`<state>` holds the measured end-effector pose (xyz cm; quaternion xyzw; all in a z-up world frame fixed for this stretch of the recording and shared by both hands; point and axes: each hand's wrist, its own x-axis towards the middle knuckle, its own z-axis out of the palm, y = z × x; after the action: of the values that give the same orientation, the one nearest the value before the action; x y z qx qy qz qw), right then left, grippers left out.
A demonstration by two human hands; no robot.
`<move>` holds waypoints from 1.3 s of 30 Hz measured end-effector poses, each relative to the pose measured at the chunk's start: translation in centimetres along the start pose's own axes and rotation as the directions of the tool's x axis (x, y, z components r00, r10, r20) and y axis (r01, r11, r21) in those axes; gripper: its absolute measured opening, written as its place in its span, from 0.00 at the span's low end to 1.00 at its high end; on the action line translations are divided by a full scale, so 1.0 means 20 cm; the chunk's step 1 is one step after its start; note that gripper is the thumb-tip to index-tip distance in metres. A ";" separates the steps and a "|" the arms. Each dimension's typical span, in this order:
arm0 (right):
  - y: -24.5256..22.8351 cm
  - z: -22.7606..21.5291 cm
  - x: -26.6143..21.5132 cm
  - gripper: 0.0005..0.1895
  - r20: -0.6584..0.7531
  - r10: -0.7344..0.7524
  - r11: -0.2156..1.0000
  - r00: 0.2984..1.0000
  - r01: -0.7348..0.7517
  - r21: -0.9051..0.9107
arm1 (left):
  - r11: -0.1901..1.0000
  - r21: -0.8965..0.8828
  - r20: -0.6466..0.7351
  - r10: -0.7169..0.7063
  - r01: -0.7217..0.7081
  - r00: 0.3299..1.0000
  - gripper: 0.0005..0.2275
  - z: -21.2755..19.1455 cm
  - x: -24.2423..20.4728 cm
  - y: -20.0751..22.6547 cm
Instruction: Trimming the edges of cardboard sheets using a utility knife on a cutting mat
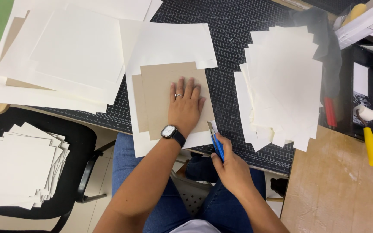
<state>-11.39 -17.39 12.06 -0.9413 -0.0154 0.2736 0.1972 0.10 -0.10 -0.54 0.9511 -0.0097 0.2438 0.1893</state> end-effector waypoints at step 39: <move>-0.08 -0.14 0.15 0.28 -0.440 -0.279 0.798 0.853 0.461 0.388 | 0.618 -0.482 0.054 -0.687 0.621 0.725 0.20 -0.52 -0.18 -0.36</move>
<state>-7.22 -16.59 13.32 -0.8739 -0.0973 0.0462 0.4740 -6.98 10.14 3.70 0.7943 0.2921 0.2118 0.4888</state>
